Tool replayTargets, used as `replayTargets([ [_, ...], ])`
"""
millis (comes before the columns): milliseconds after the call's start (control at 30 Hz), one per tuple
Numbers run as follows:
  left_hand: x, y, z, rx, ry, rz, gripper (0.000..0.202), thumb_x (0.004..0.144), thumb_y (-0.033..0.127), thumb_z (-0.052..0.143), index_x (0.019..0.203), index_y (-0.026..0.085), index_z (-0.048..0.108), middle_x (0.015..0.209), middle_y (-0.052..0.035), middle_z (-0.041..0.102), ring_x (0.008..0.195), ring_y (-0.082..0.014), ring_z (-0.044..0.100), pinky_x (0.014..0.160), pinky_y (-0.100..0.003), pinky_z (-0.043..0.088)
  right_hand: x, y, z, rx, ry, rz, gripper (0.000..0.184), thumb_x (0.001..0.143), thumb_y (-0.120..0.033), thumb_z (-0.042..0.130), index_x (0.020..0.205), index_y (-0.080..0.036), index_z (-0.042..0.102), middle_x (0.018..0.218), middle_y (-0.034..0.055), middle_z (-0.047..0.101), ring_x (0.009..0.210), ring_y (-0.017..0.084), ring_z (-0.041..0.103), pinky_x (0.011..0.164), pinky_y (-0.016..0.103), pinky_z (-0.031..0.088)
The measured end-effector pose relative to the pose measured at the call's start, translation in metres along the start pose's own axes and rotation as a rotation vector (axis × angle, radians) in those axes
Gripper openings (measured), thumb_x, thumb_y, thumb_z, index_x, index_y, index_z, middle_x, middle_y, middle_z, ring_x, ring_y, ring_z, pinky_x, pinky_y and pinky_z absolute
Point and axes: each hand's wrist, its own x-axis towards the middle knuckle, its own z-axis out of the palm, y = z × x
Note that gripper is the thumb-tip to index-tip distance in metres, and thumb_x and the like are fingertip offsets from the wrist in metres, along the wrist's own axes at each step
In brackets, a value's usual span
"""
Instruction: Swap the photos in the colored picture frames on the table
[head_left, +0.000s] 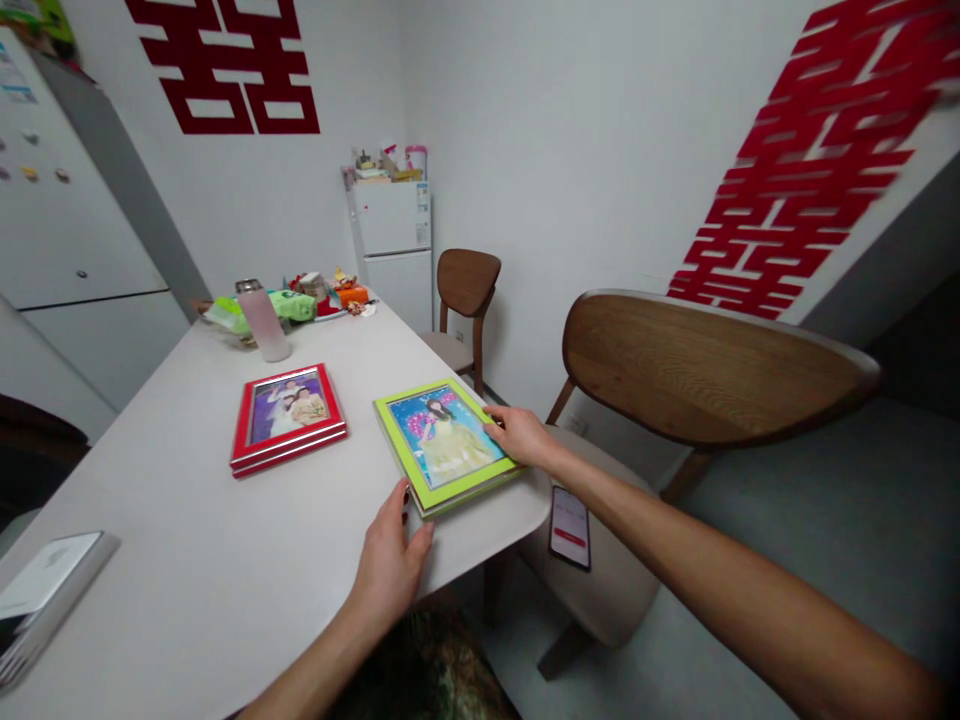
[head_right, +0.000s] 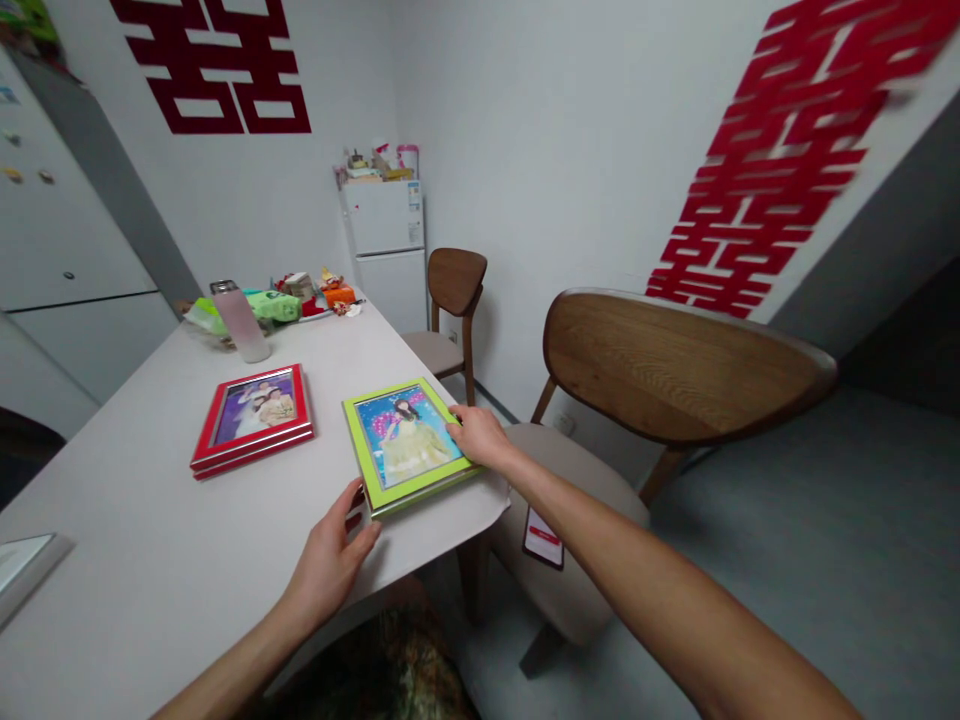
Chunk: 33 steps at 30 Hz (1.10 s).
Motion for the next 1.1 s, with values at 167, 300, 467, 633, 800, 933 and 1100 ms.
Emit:
replayTargets([
  [167, 0.004, -0.009, -0.038, 0.182, 0.023, 0.009, 0.049, 0.078, 0.029, 0.042, 0.121, 0.009, 0.033, 0.123, -0.0129, 0.044, 0.106, -0.0228, 0.047, 0.086, -0.032, 0.04, 0.003, -0.005, -0.015, 0.051, 0.014, -0.037, 0.034, 0.077, -0.029, 0.047, 0.107, -0.013, 0.053, 0.098, 0.0079, 0.061, 0.091, 0.021, 0.054, 0.08, 0.032, 0.038],
  [300, 0.037, -0.038, -0.099, 0.391, 0.167, 0.002, 0.052, 0.076, 0.034, 0.042, 0.121, 0.012, 0.031, 0.129, -0.0128, 0.033, 0.116, -0.0322, 0.032, 0.093, -0.044, 0.027, 0.007, -0.038, -0.022, 0.149, 0.012, -0.142, 0.03, 0.081, -0.034, 0.043, 0.104, -0.016, 0.05, 0.105, 0.0056, 0.053, 0.09, 0.017, 0.052, 0.078, 0.038, 0.042],
  [467, 0.067, -0.075, -0.141, 0.974, 0.151, 0.031, 0.049, 0.071, 0.032, 0.047, 0.111, 0.004, 0.04, 0.12, -0.0209, 0.041, 0.112, -0.034, 0.036, 0.091, -0.043, 0.029, 0.009, -0.118, 0.013, 0.268, -0.034, -0.274, 0.029, 0.079, -0.028, 0.045, 0.106, -0.017, 0.051, 0.104, 0.0045, 0.058, 0.095, 0.017, 0.051, 0.085, 0.032, 0.038],
  [633, 0.068, -0.076, -0.143, 1.095, 0.113, 0.091, 0.041, 0.079, 0.03, 0.035, 0.112, 0.006, 0.036, 0.115, -0.0158, 0.046, 0.107, -0.0293, 0.041, 0.086, -0.041, 0.032, 0.013, -0.177, 0.066, 0.322, -0.133, -0.181, 0.036, 0.071, -0.031, 0.048, 0.101, -0.014, 0.054, 0.102, 0.0106, 0.059, 0.095, 0.024, 0.052, 0.079, 0.035, 0.041],
  [800, 0.079, -0.083, -0.145, 1.178, 0.095, 0.123, 0.038, 0.079, 0.026, 0.038, 0.109, 0.004, 0.039, 0.107, -0.0145, 0.05, 0.098, -0.0247, 0.046, 0.084, -0.032, 0.034, 0.025, -0.19, 0.083, 0.382, -0.173, 0.006, 0.047, 0.067, -0.03, 0.05, 0.107, -0.006, 0.048, 0.109, 0.0196, 0.053, 0.103, 0.031, 0.046, 0.081, 0.042, 0.039],
  [933, 0.089, -0.093, -0.146, 1.217, 0.112, 0.132, 0.038, 0.08, 0.028, 0.038, 0.108, 0.003, 0.042, 0.099, -0.0147, 0.052, 0.09, -0.025, 0.047, 0.081, -0.031, 0.035, 0.028, -0.193, 0.081, 0.481, -0.238, 0.031, 0.045, 0.058, -0.029, 0.058, 0.098, -0.009, 0.054, 0.1, 0.0156, 0.059, 0.101, 0.031, 0.048, 0.081, 0.039, 0.041],
  [1100, 0.089, -0.089, -0.145, 1.245, 0.099, 0.187, 0.035, 0.082, 0.032, 0.032, 0.101, 0.009, 0.05, 0.09, -0.01, 0.052, 0.084, -0.0219, 0.047, 0.078, -0.028, 0.036, 0.027, -0.198, 0.079, 0.728, -0.183, 0.226, 0.049, 0.064, -0.031, 0.053, 0.106, -0.007, 0.048, 0.108, 0.0178, 0.055, 0.099, 0.029, 0.051, 0.081, 0.036, 0.043],
])
